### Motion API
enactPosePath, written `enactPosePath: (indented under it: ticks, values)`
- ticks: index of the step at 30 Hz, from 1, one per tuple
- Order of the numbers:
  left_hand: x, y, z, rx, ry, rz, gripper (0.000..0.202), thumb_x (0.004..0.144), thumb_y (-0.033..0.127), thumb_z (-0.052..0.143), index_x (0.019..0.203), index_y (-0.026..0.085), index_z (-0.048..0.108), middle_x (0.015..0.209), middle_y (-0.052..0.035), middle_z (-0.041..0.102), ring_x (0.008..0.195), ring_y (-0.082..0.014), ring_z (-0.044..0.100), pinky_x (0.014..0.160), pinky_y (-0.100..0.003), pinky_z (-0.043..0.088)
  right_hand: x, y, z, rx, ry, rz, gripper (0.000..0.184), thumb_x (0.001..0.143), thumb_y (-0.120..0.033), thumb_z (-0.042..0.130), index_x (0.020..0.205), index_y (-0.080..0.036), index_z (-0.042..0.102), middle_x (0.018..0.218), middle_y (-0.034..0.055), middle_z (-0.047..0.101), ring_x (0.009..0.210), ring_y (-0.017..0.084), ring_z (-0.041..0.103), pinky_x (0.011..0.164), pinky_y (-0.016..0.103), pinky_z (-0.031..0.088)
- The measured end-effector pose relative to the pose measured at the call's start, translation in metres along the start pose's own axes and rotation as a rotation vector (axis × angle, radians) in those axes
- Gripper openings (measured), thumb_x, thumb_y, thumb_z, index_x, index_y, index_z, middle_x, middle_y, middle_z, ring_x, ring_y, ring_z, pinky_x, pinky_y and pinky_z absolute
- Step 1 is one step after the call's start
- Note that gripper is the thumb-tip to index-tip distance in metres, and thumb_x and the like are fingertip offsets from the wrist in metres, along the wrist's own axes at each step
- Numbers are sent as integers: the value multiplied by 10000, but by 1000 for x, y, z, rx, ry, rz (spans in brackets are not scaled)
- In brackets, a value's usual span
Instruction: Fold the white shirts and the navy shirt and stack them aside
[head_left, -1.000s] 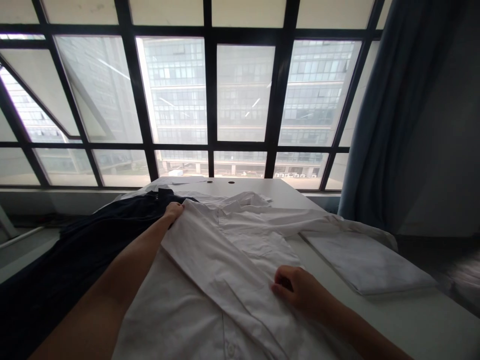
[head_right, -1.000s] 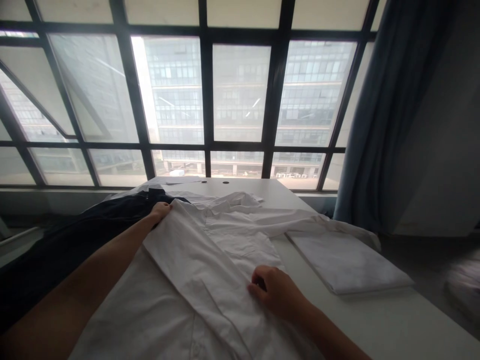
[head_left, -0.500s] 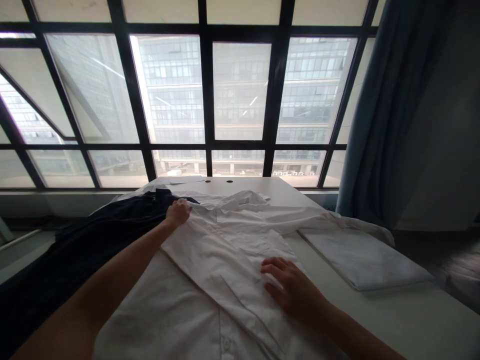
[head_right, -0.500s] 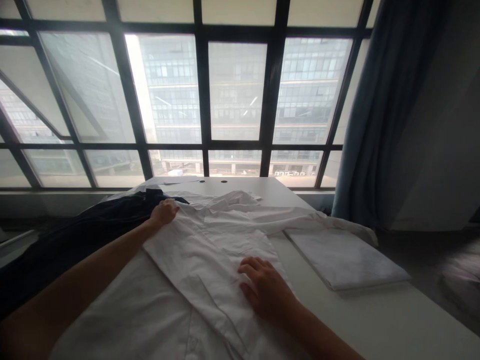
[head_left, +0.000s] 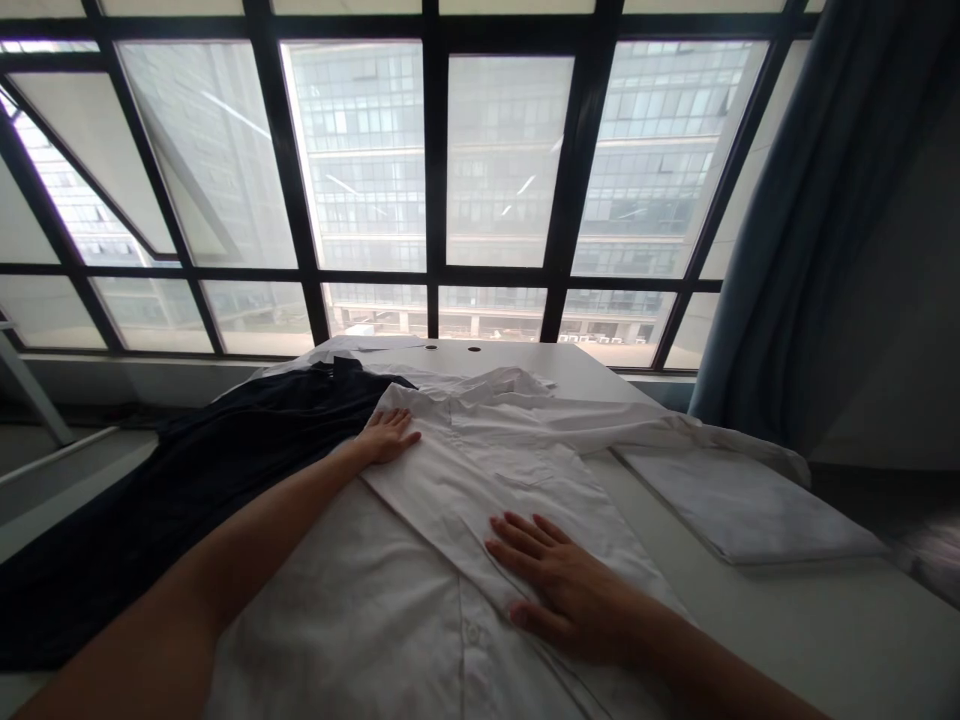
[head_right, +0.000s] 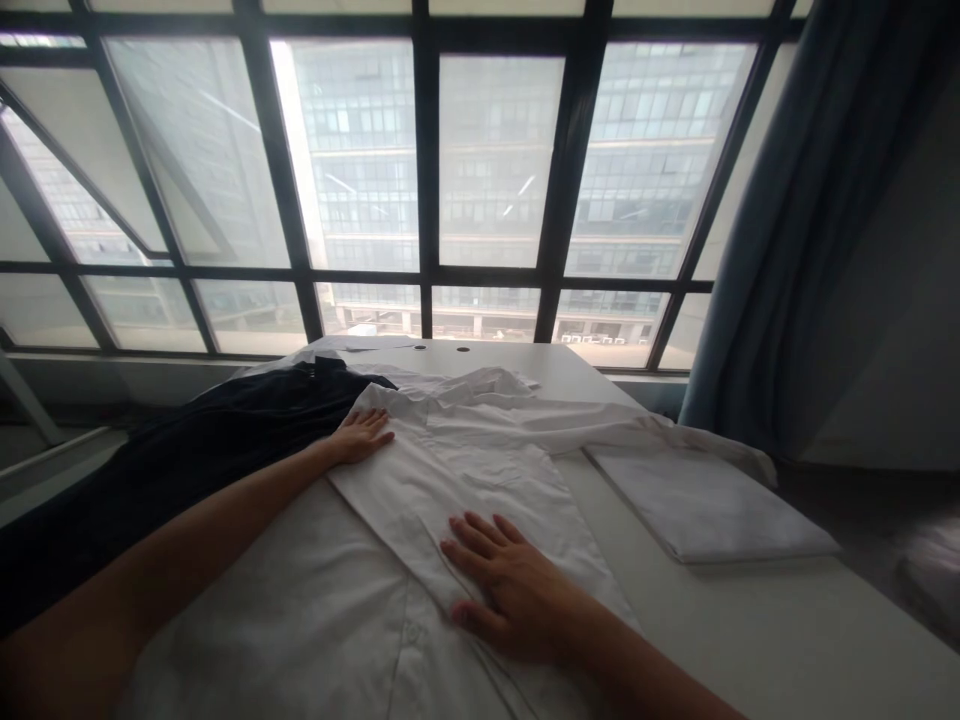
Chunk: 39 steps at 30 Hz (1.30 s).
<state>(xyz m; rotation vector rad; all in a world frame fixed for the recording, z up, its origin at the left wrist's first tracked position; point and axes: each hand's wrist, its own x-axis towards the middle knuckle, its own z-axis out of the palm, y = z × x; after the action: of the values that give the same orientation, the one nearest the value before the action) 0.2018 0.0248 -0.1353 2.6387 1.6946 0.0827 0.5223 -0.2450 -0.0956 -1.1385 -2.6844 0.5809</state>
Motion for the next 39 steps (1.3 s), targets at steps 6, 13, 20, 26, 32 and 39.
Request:
enactPosePath:
  ticks: [6, 13, 20, 26, 32, 39]
  values:
    - [21, -20, -4, 53, 46, -33, 661, 960, 566, 257, 1514, 207, 297, 1598, -76, 156, 1483, -246, 55, 1161, -497, -16, 0, -4, -1, 0, -2, 20, 650, 943, -559, 420, 1514, -279, 290, 1585, 89, 210, 1469, 278, 137, 1189, 512, 66]
    - [29, -25, -21, 169, 78, -127, 608, 979, 463, 280, 1500, 152, 323, 1582, -122, 202, 1474, -274, 116, 1154, -535, 21, 1, -7, -3, -14, -33, 51, 669, 941, -588, 392, 1521, -278, 273, 1590, 75, 191, 1470, 278, 129, 1190, 516, 70]
    - [-51, 84, -9, 85, 93, 310, 584, 998, 487, 269, 1467, 154, 370, 1541, -158, 310, 1447, -272, 227, 1159, -504, 96, 2, -6, -3, -38, -52, 54, 678, 940, -607, 374, 1526, -290, 250, 1597, 48, 170, 1476, 265, 106, 1195, 502, 68]
    - [-102, 132, 7, -158, 17, 612, 641, 999, 552, 216, 1532, 195, 222, 1581, -93, 223, 1467, -206, 165, 1177, -371, 120, 4, -3, 3, -47, -13, 32, 684, 938, -589, 403, 1529, -291, 230, 1593, 54, 196, 1474, 264, 126, 1196, 492, 73]
    - [-43, 28, -5, -67, -17, 222, 655, 995, 532, 230, 1513, 136, 283, 1569, -149, 227, 1458, -251, 197, 1162, -407, 179, 2, -4, 4, -50, -17, 63, 668, 932, -600, 404, 1515, -297, 286, 1591, 53, 200, 1469, 268, 150, 1194, 494, 96]
    - [-25, -33, -4, 79, 41, 44, 662, 983, 521, 250, 1503, 116, 312, 1577, -124, 204, 1472, -273, 123, 1171, -483, 84, 0, -6, 5, -13, 13, 58, 652, 928, -579, 434, 1508, -312, 301, 1584, 52, 232, 1464, 266, 175, 1194, 491, 98]
